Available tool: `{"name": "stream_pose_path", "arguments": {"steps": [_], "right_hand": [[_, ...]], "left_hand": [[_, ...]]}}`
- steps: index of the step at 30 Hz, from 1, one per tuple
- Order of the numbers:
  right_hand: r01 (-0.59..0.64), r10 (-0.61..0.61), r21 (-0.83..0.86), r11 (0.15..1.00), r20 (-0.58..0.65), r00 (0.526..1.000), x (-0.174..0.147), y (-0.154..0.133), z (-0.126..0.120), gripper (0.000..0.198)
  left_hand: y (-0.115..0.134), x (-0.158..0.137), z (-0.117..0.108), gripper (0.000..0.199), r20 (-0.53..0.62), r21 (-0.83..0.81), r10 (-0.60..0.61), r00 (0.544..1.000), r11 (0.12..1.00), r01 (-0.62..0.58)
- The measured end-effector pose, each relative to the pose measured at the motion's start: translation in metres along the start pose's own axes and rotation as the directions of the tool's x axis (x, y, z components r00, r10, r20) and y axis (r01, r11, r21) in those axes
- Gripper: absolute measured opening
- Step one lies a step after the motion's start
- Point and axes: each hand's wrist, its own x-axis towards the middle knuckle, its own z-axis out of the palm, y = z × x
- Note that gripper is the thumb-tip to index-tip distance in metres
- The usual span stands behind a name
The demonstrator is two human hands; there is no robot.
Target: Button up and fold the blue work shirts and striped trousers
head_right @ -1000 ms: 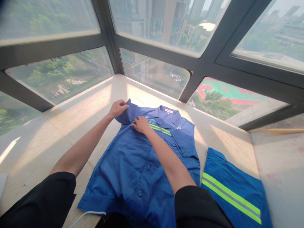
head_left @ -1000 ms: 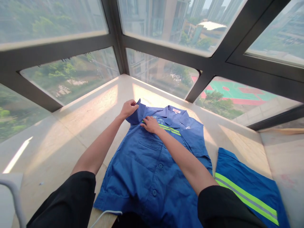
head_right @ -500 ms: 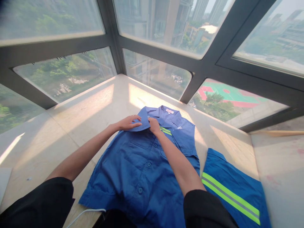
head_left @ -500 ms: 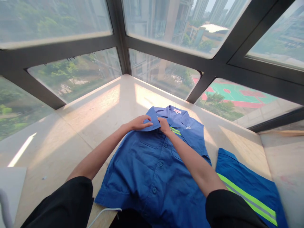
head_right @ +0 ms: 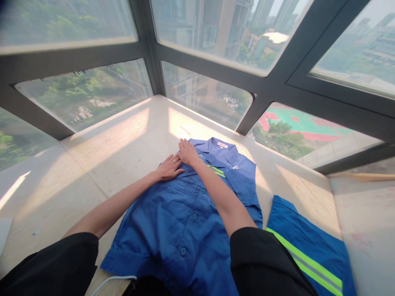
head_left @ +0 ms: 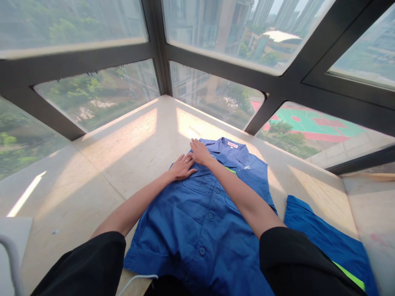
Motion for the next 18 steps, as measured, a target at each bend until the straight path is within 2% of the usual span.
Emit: {"name": "stream_pose_path", "arguments": {"steps": [2, 4, 11, 16, 18], "right_hand": [[-0.076, 0.077, -0.014, 0.997, 0.095, 0.993, 0.01, 0.005, 0.007, 0.064], [-0.148, 0.147, -0.006, 0.989, 0.134, 0.98, 0.014, 0.014, 0.013, 0.068], [-0.196, 0.199, -0.039, 0.98, 0.076, 0.977, 0.011, 0.043, 0.019, 0.076], [-0.218, 0.221, -0.083, 0.972, 0.034, 0.975, 0.012, 0.032, 0.012, 0.074], [-0.183, 0.184, -0.076, 0.98, 0.012, 0.983, 0.003, 0.025, 0.007, 0.074]], "left_hand": [[0.0, -0.002, 0.001, 0.069, -0.01, 0.002, -0.016, 1.0, 1.0, 0.016], [0.001, -0.004, 0.002, 0.07, -0.016, 0.005, -0.036, 0.999, 0.999, 0.036], [0.001, -0.009, 0.006, 0.072, -0.002, 0.017, -0.116, 0.993, 0.993, 0.116], [0.002, -0.006, 0.004, 0.072, 0.0, 0.028, -0.139, 0.99, 0.99, 0.139], [0.002, -0.005, 0.004, 0.073, 0.001, 0.03, -0.142, 0.99, 0.989, 0.142]]}}
